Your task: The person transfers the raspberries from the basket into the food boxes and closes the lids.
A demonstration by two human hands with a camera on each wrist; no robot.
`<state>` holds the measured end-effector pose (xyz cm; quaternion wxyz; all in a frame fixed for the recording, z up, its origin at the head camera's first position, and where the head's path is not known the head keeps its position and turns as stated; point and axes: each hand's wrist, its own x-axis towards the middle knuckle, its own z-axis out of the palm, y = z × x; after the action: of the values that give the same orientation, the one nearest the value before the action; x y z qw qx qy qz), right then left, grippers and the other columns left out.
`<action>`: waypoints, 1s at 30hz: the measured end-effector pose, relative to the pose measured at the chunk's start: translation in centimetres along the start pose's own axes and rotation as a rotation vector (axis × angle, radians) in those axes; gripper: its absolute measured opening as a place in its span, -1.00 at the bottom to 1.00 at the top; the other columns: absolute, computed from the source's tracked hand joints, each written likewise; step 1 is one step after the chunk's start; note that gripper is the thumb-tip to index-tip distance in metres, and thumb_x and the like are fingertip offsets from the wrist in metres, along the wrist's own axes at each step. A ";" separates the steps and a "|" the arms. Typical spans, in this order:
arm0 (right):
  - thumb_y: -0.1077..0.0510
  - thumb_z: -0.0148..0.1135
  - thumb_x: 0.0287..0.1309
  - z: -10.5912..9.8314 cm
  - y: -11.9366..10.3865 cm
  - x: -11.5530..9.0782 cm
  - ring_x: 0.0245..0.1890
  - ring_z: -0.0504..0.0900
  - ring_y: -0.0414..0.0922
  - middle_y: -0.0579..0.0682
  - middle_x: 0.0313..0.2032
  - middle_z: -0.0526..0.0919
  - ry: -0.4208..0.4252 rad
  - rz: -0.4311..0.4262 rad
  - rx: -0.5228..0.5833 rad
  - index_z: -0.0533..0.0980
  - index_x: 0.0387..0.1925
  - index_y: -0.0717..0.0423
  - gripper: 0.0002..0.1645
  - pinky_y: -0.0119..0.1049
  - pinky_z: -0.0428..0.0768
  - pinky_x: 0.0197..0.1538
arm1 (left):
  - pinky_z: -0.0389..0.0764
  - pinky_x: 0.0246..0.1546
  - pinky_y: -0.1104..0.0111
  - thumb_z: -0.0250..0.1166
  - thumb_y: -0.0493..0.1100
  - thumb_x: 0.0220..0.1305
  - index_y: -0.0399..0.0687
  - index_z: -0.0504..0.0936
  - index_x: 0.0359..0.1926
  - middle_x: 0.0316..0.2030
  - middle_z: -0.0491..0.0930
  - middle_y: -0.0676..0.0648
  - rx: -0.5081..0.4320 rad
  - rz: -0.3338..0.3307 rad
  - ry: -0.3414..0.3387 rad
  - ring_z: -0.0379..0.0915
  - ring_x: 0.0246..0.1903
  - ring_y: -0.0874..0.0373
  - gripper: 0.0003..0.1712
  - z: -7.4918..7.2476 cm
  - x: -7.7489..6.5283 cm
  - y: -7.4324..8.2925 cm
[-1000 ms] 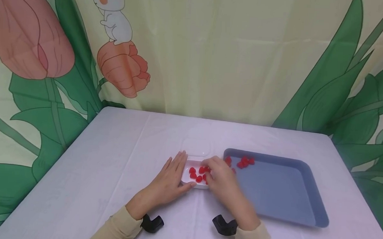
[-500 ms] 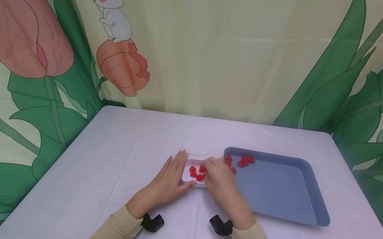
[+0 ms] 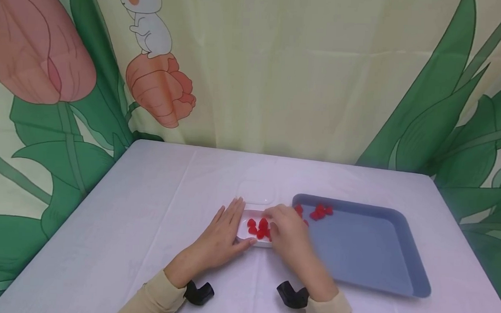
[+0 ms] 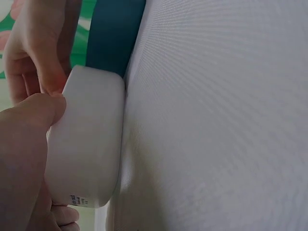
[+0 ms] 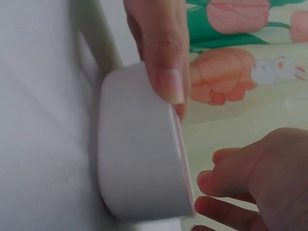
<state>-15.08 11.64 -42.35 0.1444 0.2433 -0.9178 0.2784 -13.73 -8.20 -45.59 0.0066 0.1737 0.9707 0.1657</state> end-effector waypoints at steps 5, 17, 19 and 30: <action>0.41 0.50 -0.12 -1.1 0.6 0.3 -0.21 0.63 -0.04 0.04 -0.22 0.69 0.028 0.011 0.021 0.64 -0.14 0.17 -0.59 -0.14 0.74 -0.21 | -0.03 0.53 -0.06 0.11 0.38 0.29 -0.16 -0.06 0.56 0.57 -0.05 -0.12 -0.004 -0.002 0.001 -0.19 0.58 -0.02 0.10 -0.1 0.1 0.1; 0.45 0.42 -0.07 -2.5 1.9 0.2 -0.26 0.62 -0.08 0.04 -0.22 0.69 0.085 0.044 0.054 0.63 -0.13 0.19 -0.61 -0.12 0.73 -0.26 | -0.02 0.53 -0.05 0.12 0.38 0.28 -0.17 -0.05 0.56 0.57 -0.04 -0.12 -0.012 -0.011 -0.001 -0.19 0.58 -0.02 0.09 0.0 -0.1 0.0; 0.46 0.40 -0.06 -2.8 2.0 0.2 -0.26 0.62 -0.07 0.05 -0.23 0.69 0.100 0.035 0.054 0.64 -0.14 0.20 -0.63 -0.09 0.73 -0.26 | -0.03 0.53 -0.05 0.12 0.38 0.28 -0.16 -0.05 0.56 0.57 -0.04 -0.12 -0.018 -0.013 0.000 -0.19 0.58 -0.02 0.09 -0.1 0.0 0.0; 0.49 0.32 0.00 -3.8 3.2 0.0 -0.26 0.63 -0.04 0.09 -0.23 0.69 0.126 0.079 0.047 0.63 -0.16 0.23 -0.68 0.00 0.71 -0.21 | -0.03 0.53 -0.06 0.12 0.38 0.28 -0.15 -0.05 0.56 0.57 -0.04 -0.12 -0.015 -0.018 -0.002 -0.18 0.57 -0.02 0.09 0.0 0.0 0.2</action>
<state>-16.28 16.22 -40.73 0.1852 0.1923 -0.9089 0.3202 -13.66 -8.04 -45.53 0.0103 0.1652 0.9710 0.1728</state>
